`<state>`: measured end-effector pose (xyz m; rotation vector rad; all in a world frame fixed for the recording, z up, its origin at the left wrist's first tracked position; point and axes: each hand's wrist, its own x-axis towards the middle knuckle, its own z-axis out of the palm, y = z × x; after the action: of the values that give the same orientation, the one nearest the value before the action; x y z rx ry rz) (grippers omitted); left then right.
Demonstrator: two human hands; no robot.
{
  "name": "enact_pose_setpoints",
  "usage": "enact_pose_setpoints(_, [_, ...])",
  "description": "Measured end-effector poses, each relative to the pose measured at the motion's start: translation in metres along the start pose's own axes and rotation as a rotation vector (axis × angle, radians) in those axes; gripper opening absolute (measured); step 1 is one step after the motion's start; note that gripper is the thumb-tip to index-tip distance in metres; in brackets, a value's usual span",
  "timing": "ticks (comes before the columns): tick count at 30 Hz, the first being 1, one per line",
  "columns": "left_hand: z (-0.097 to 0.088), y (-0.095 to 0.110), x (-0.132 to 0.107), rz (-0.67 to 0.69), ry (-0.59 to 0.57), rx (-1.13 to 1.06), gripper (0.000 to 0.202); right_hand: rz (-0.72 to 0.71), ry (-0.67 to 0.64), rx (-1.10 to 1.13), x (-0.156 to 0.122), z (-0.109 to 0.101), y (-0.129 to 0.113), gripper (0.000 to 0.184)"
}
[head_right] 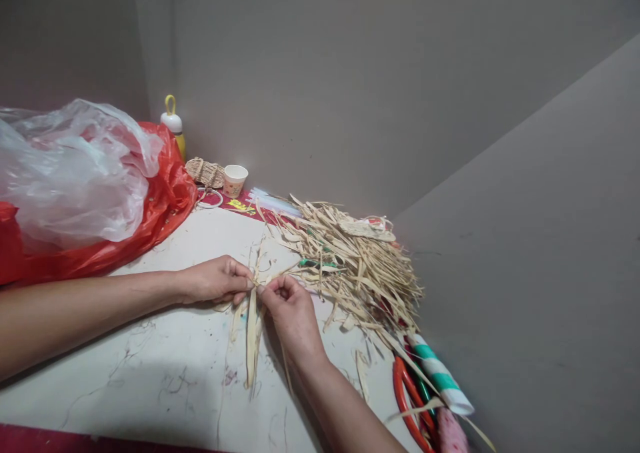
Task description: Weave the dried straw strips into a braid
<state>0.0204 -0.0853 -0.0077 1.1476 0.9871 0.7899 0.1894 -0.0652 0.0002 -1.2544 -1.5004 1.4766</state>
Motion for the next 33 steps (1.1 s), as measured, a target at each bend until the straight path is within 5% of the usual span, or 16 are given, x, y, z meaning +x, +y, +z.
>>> enact_pose_setpoints(18, [0.000, -0.002, 0.001, 0.022, 0.051, 0.181, 0.032, 0.265, -0.161, 0.102, 0.012, -0.003, -0.003, 0.027])
enact_pose_setpoints(33, [-0.002, -0.001, 0.004, 0.037, -0.003, 0.180, 0.028, 0.049, -0.053, -0.088, 0.010, 0.002, -0.001, 0.022])
